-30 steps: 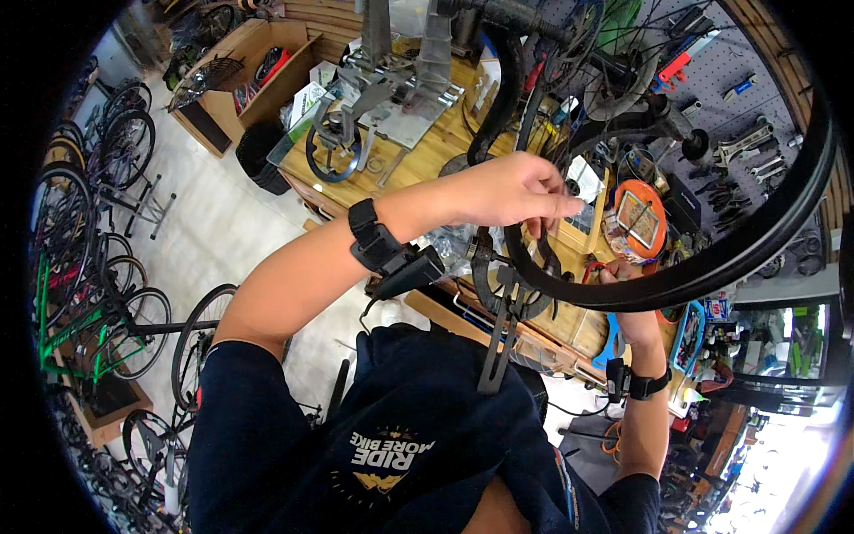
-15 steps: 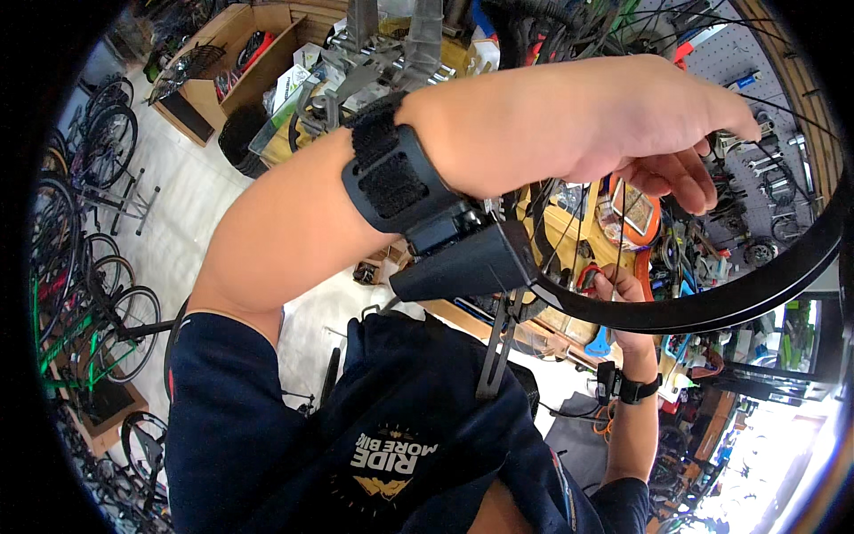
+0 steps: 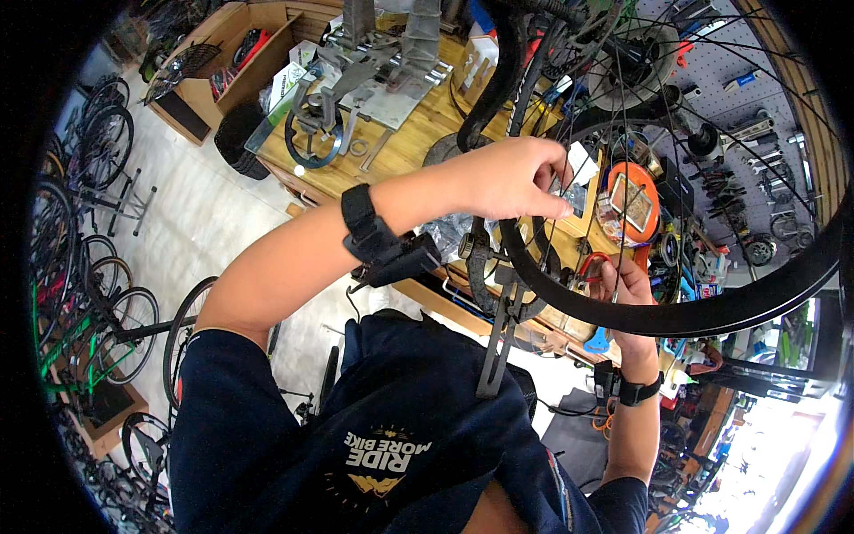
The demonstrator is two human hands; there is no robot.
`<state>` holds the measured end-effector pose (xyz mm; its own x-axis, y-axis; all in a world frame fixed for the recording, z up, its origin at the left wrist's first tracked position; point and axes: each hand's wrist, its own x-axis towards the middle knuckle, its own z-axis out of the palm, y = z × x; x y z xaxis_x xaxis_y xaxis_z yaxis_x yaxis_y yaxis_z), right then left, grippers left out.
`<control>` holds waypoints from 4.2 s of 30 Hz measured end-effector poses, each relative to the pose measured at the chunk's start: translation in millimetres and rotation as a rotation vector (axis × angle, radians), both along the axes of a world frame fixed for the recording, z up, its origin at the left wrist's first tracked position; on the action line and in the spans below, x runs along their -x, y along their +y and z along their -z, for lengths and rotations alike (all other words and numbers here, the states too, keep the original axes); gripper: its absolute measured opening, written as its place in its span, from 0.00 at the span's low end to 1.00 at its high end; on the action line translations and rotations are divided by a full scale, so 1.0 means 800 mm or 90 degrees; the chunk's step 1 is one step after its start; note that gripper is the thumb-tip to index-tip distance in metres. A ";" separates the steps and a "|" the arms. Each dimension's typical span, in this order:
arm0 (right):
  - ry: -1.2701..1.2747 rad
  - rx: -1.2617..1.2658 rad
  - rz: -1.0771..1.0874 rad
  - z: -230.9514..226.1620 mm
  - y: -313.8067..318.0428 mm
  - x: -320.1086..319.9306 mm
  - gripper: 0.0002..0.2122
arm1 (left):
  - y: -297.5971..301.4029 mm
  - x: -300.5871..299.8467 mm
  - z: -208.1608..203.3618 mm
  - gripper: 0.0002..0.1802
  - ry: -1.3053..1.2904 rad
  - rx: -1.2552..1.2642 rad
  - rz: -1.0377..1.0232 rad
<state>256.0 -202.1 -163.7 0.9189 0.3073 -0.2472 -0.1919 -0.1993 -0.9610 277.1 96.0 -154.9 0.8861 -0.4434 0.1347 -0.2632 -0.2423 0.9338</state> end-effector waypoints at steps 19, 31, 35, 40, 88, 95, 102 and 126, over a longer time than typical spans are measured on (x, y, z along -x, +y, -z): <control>0.107 -0.046 -0.133 -0.014 0.098 -0.045 0.14 | -0.008 0.002 0.014 0.28 0.029 0.013 -0.104; 0.143 -0.100 -0.262 -0.027 0.096 -0.031 0.12 | -0.014 0.027 -0.027 0.30 0.085 0.078 -0.131; 0.171 -0.124 -0.297 -0.020 0.098 -0.042 0.12 | -0.012 0.030 -0.030 0.29 0.087 0.075 -0.152; 0.106 -0.059 -0.433 -0.013 0.093 -0.073 0.13 | -0.015 0.027 -0.025 0.25 0.067 0.096 -0.145; -0.409 0.264 -0.354 -0.016 0.124 -0.043 0.13 | -0.022 0.027 -0.011 0.29 0.095 0.067 -0.221; -0.225 0.097 -0.295 0.002 0.104 -0.042 0.06 | -0.021 0.025 -0.006 0.28 0.042 0.057 -0.211; -0.251 0.139 -0.208 -0.003 0.105 -0.036 0.03 | -0.020 0.018 -0.006 0.29 0.063 0.078 -0.194; -0.191 -0.019 -0.114 -0.030 0.053 -0.043 0.06 | -0.018 0.028 -0.006 0.34 0.049 0.104 -0.193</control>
<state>290.6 -159.6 -140.1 0.8804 0.4728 0.0370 0.1353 -0.1756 -0.9751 254.9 81.2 -149.9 0.9847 -0.1362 0.1091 -0.1288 -0.1452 0.9810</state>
